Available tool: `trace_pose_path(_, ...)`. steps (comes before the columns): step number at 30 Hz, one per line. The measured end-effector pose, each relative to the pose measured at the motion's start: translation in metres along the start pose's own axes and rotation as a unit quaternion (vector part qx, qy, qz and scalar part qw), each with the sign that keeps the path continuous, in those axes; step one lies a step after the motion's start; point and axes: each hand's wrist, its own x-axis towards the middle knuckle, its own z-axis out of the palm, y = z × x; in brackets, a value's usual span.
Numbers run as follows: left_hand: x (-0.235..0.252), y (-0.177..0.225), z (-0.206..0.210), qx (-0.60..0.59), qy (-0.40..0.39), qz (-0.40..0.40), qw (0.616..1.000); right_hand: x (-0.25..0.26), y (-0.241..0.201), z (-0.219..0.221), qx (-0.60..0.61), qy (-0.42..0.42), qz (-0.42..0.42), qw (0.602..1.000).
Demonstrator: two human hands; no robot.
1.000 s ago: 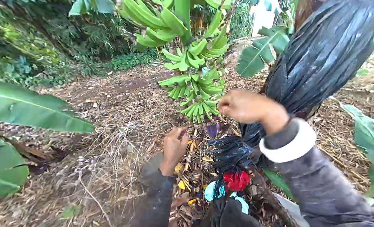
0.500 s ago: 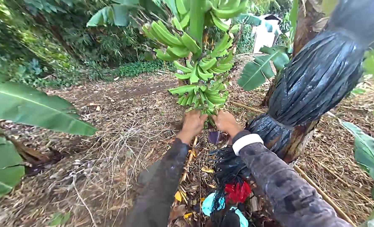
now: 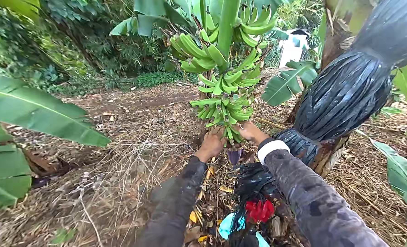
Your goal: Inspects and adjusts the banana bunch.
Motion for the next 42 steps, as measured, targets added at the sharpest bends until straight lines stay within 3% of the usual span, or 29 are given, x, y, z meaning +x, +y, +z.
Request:
trace_pose_path(3,-0.017,-0.015,-0.029,-0.051,-0.022,0.042,0.998,-0.010,-0.011,-0.011,-0.032,-0.054,-0.030,0.998)
trace_pose_path(5,-0.028,-0.022,-0.049,-0.074,-0.050,0.044,0.995,-0.014,-0.014,-0.013,-0.048,-0.047,-0.050,0.996)
trace_pose_path(8,-0.038,-0.022,-0.069,-0.074,-0.055,0.056,0.994,-0.007,-0.007,-0.003,-0.034,-0.025,-0.097,0.994)
trace_pose_path(12,-0.049,-0.015,-0.076,-0.031,-0.043,0.072,0.996,-0.008,-0.010,0.001,-0.061,-0.090,-0.114,0.988)
trace_pose_path(16,-0.069,-0.014,-0.057,-0.043,0.042,0.063,0.996,-0.008,-0.012,0.005,-0.082,-0.095,-0.125,0.984)
trace_pose_path(20,-0.098,-0.010,-0.034,-0.114,0.209,0.019,0.971,-0.016,-0.010,0.004,0.007,-0.059,-0.147,0.987)
trace_pose_path(23,-0.120,-0.005,-0.031,-0.159,0.288,-0.003,0.944,-0.026,-0.018,0.000,0.072,-0.032,-0.127,0.989)
trace_pose_path(29,-0.128,0.016,-0.044,0.000,0.223,-0.004,0.975,-0.017,-0.014,0.007,0.088,-0.043,-0.059,0.993)
trace_pose_path(35,-0.110,0.028,-0.022,0.000,0.311,0.038,0.950,-0.014,-0.005,0.009,0.123,-0.065,-0.029,0.990)
trace_pose_path(42,-0.113,0.050,-0.031,0.013,0.249,-0.085,0.965,-0.016,-0.003,0.008,0.103,-0.088,-0.031,0.990)
